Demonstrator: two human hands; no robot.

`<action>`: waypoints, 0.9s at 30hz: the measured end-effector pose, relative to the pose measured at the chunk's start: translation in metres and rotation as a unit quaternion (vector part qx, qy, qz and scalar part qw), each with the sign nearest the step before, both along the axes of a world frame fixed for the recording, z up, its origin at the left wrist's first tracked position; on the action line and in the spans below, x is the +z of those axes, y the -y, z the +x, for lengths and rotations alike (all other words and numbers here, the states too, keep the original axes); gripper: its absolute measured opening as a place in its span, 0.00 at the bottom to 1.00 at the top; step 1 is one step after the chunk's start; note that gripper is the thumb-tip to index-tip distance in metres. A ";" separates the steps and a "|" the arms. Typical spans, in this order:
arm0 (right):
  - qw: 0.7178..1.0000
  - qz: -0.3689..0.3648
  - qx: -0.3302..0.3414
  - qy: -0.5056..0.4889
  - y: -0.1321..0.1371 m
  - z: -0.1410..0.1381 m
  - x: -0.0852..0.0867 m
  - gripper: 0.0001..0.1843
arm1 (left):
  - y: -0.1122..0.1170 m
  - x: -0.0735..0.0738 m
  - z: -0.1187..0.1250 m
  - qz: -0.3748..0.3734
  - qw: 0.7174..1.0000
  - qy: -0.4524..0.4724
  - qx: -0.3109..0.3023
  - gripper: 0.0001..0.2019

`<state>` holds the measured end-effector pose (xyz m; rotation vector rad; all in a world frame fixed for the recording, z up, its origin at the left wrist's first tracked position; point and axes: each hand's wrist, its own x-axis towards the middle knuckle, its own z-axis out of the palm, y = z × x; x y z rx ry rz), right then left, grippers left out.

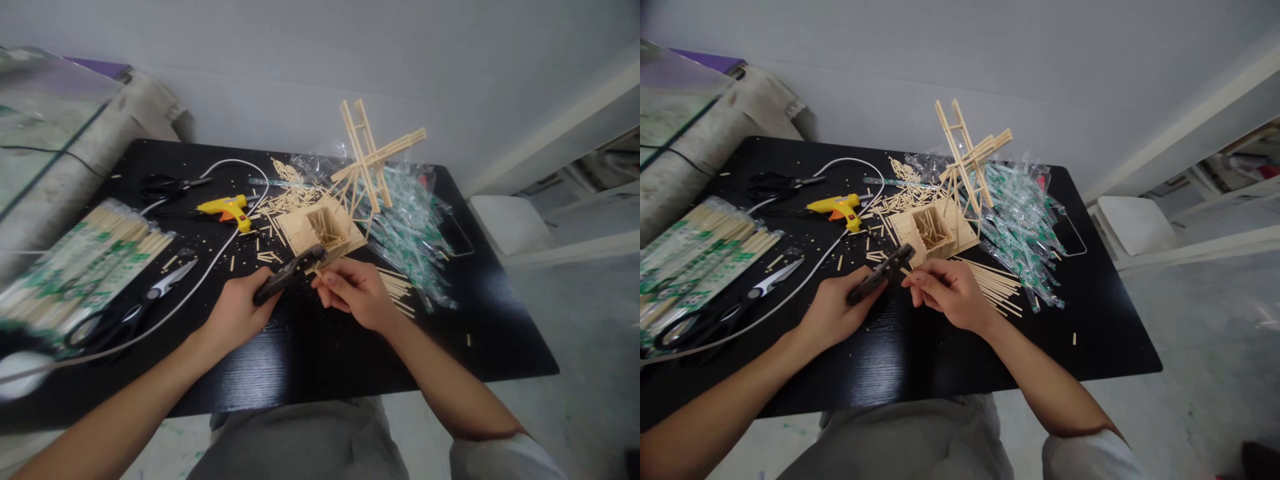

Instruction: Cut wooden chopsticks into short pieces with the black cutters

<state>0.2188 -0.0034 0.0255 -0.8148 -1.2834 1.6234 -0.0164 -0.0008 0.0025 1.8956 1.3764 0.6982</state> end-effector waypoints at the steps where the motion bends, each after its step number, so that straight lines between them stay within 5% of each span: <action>1: 1.000 0.002 0.000 0.000 0.000 0.001 0.001 0.12 | -0.001 0.001 0.001 -0.041 0.999 0.029 0.009 0.15; 3: 1.000 0.002 0.006 0.004 -0.001 0.001 0.001 0.12 | -0.002 0.002 0.003 -0.157 0.981 0.115 0.019 0.20; 6: 1.000 0.003 0.013 0.005 -0.001 0.002 0.001 0.12 | -0.003 0.005 0.005 -0.352 0.899 0.261 -0.006 0.24; 10: 1.000 0.004 0.018 -0.001 0.000 0.002 0.000 0.11 | -0.002 0.010 0.004 -0.469 0.813 0.340 -0.064 0.20; 15: 1.000 0.001 -0.001 0.005 -0.003 0.003 0.004 0.11 | -0.001 0.012 0.004 -0.422 0.835 0.343 -0.089 0.17; 21: 0.991 0.020 -0.130 0.011 -0.006 0.015 0.020 0.15 | -0.001 0.012 0.005 -0.338 0.860 0.376 -0.071 0.17; 27: 0.962 0.019 -0.226 0.149 0.010 0.044 0.013 0.18 | -0.002 0.015 0.002 -0.242 0.884 0.398 0.032 0.14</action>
